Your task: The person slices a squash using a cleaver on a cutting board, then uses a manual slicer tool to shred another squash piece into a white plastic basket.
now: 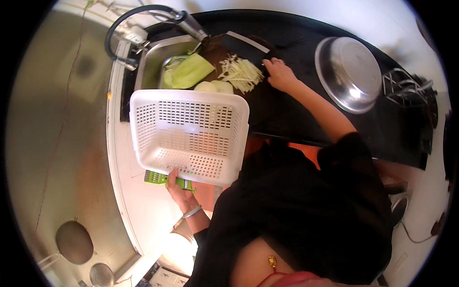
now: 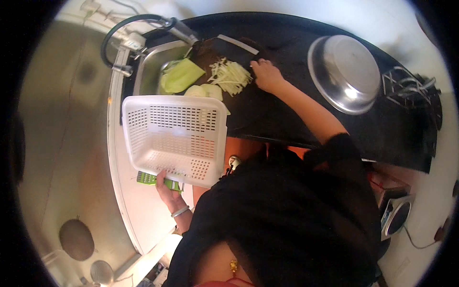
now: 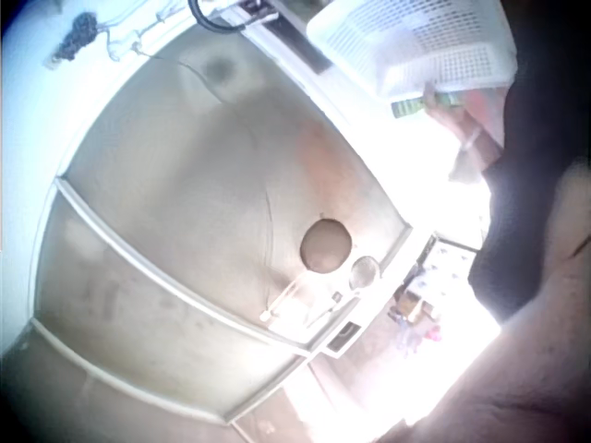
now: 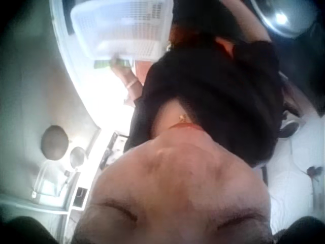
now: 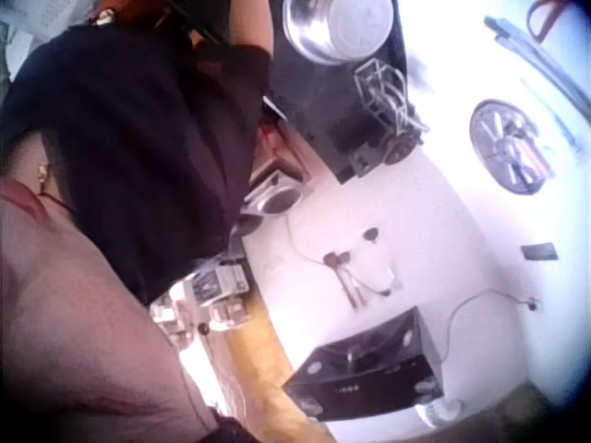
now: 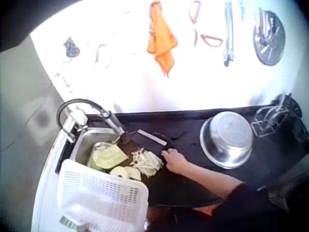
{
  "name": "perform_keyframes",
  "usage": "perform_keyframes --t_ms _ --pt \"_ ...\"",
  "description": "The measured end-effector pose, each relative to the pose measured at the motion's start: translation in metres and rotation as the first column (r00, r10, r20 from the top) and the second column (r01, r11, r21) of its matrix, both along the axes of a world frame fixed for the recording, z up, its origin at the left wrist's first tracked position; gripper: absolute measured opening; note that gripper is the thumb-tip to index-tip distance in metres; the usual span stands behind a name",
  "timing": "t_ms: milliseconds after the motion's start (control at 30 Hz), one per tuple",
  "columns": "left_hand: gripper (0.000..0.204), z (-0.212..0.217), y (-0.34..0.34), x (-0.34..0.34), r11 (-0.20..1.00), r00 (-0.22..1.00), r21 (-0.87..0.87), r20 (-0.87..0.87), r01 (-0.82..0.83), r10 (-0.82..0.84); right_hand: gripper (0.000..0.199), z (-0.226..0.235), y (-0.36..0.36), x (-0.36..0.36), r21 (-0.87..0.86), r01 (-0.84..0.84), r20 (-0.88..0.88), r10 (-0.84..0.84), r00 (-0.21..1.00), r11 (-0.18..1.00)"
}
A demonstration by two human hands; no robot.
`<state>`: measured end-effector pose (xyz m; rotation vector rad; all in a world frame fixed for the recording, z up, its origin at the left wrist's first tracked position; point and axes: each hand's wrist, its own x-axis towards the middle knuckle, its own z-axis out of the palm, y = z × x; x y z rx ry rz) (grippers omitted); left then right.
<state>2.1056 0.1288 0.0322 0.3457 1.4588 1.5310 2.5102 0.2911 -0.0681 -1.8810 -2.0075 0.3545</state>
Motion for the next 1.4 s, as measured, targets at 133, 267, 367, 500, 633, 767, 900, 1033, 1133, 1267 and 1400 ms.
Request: perform_keyframes --t_ms 133,267,367,500,633,767,900,1033,1133,1267,1400 --pt "0.044 0.008 0.013 0.037 0.988 0.988 0.04 0.028 0.148 -0.15 0.055 0.007 -0.004 0.028 0.168 0.001 -0.227 0.037 0.973 0.986" --pt "0.045 -0.002 0.042 0.089 0.926 0.927 0.093 0.053 0.366 -0.372 0.055 -0.002 -0.053 0.097 0.224 0.043 0.153 -0.078 0.985 0.974" --pt "0.047 -0.017 0.057 0.128 0.829 0.828 0.113 0.068 0.547 -0.556 0.054 -0.034 -0.107 0.143 -0.033 -0.018 0.465 0.031 0.885 0.999" --pt "0.042 -0.046 0.071 0.178 0.663 0.662 0.098 0.049 0.742 -0.748 0.044 -0.05 -0.145 0.178 -0.041 -0.133 0.418 0.138 0.898 0.99" --pt "0.032 -0.063 0.101 0.214 0.523 0.519 0.069 0.064 0.849 -0.852 0.045 -0.01 -0.19 0.183 -0.555 0.05 -0.823 -0.557 0.115 0.831" --pt "0.031 -0.081 0.098 0.264 0.436 0.447 0.149 -0.056 0.888 -0.893 0.042 0.017 -0.26 0.161 -0.584 0.085 -0.796 -0.591 0.136 0.807" --pt "0.033 -0.103 0.093 0.303 0.374 0.39 0.111 -0.248 0.921 -0.887 0.037 0.01 -0.292 0.146 -0.493 0.276 -0.783 -0.559 0.273 0.825" --pt "0.047 -0.116 0.094 0.311 0.393 0.329 -0.056 -0.446 0.918 -0.832 0.033 -0.009 -0.299 0.145 -0.456 0.355 -0.773 -0.561 0.297 0.816" --pt "0.038 -0.11 0.096 0.287 0.551 0.468 -0.055 -0.461 0.833 -0.754 0.033 -0.014 -0.289 0.141 -0.402 0.369 -0.766 -0.529 0.365 0.838" --pt "0.023 -0.082 0.09 0.243 0.706 0.699 0.074 0.098 0.704 -0.708 0.035 0.017 -0.254 0.109 0.149 0.675 -0.364 -0.594 0.717 0.723" --pt "0.024 -0.051 0.085 0.211 0.685 0.646 0.133 0.242 0.717 -0.724 0.045 0.077 -0.205 0.034 0.037 0.343 -0.604 -0.252 0.756 0.939"
